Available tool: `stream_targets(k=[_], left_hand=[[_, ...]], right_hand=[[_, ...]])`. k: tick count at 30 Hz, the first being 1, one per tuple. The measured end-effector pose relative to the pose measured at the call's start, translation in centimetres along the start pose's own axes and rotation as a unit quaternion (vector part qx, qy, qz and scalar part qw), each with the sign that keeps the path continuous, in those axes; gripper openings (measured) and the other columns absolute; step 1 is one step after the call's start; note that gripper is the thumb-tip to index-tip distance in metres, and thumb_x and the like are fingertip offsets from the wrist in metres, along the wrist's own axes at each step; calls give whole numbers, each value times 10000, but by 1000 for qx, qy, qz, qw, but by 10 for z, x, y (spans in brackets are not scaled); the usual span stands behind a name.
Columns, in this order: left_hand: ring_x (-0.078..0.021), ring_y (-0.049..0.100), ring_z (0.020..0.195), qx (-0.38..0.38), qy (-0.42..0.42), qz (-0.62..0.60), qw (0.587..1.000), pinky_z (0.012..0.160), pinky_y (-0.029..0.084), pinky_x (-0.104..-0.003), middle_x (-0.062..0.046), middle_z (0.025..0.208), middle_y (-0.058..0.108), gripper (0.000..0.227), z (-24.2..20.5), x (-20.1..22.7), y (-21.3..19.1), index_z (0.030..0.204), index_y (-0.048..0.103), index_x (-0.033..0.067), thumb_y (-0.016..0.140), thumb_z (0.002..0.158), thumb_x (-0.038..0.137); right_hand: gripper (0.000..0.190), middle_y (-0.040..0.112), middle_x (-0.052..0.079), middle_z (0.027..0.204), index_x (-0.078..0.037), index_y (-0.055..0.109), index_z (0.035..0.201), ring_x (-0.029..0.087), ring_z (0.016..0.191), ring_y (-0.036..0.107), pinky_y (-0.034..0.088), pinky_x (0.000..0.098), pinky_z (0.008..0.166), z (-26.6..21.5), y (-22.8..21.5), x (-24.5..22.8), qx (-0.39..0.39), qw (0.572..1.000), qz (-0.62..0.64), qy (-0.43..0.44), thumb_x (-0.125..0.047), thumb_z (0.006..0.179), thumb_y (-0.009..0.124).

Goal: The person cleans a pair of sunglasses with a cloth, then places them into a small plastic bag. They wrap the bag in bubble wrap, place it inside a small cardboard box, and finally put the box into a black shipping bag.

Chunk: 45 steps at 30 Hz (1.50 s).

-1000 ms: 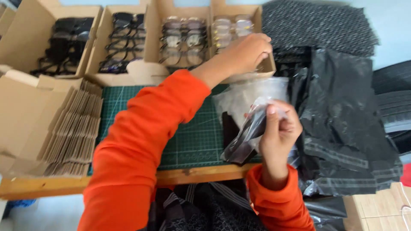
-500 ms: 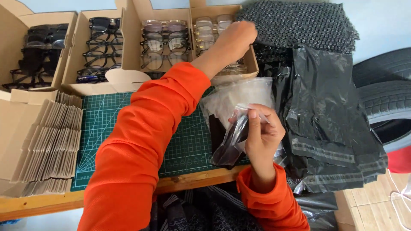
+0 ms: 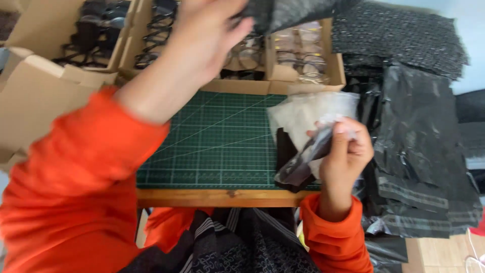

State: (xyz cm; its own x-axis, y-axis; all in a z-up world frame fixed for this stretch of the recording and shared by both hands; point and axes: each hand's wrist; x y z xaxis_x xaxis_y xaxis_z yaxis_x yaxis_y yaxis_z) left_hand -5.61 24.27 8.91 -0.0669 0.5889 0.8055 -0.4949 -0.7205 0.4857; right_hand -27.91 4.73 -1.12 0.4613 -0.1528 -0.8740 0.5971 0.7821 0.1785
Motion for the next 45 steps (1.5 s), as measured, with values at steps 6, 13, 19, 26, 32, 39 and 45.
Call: stream_targets(k=[6, 13, 19, 26, 32, 39, 45], left_hand=[[-66, 706, 789, 89, -126, -171, 973, 677, 609, -166, -82, 1057, 721, 452, -159, 57, -16, 1428, 540, 6, 659, 992, 35], [-24, 714, 821, 106, -68, -233, 964, 717, 619, -157, 6, 1173, 729, 747, -230, 28, -58, 1616, 348, 30, 696, 955, 22], [-255, 732, 916, 158, -78, 307, 935, 620, 673, -282, -231, 1371, 572, 633, -275, -6, -72, 1481, 536, 53, 683, 880, -79], [-398, 660, 1216, 33, -22, 525, 850, 948, 587, -453, -223, 1301, 681, 696, -293, 6, -77, 1439, 612, 111, 883, 799, 156], [-562, 595, 1178, -53, -9, 597, 801, 843, 577, -611, -393, 1409, 514, 971, -284, 44, -70, 1555, 412, 4, 927, 741, 129], [-486, 600, 1217, -154, 3, 601, 785, 904, 575, -571, -321, 1463, 504, 803, -288, 42, -88, 1520, 493, 53, 863, 814, 154], [-412, 480, 1408, -156, -47, 562, 811, 1098, 447, -575, -204, 1620, 397, 702, -297, 34, -108, 1546, 424, 99, 768, 941, 195]], right_hand=[[168, 711, 160, 939, -161, 610, 1127, 225, 673, 698, 566, 281, 605, 5, 0, 5, 43, 991, 87, 92, -309, 1050, 635], [208, 702, 127, 916, -166, 585, 1115, 199, 659, 679, 633, 343, 671, -17, 29, -20, 10, 982, 124, 141, -344, 1032, 653], [132, 713, 233, 851, -98, 555, 1074, 308, 681, 766, 676, 421, 625, -36, 52, -24, -51, 976, 146, 156, -227, 1078, 582], [138, 726, 158, 848, -12, 708, 1037, 303, 774, 739, 614, 444, 749, -37, 101, -40, -314, 935, -162, -24, -79, 929, 761], [299, 763, 193, 772, -95, 469, 1105, 441, 685, 755, 579, 505, 673, -50, 147, -35, -545, 800, -249, -22, -183, 946, 706], [500, 581, 325, 1347, 81, 500, 1394, 533, 1296, 531, 427, 593, 1099, -44, 146, -39, -513, 816, -222, -146, -125, 963, 647], [614, 560, 179, 1447, -120, 579, 1358, 333, 1259, 602, 549, 502, 996, -69, 80, -67, -566, 723, -377, -120, -475, 870, 689]])
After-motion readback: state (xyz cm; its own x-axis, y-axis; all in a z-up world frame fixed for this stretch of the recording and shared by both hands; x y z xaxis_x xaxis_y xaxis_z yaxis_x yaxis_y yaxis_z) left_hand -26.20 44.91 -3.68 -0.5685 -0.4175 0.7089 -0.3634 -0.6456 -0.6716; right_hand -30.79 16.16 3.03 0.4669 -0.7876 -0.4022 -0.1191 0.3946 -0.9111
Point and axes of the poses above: each hand's wrist, its own z-axis towards the middle knuckle, its own y-axis out of the palm, x = y × z
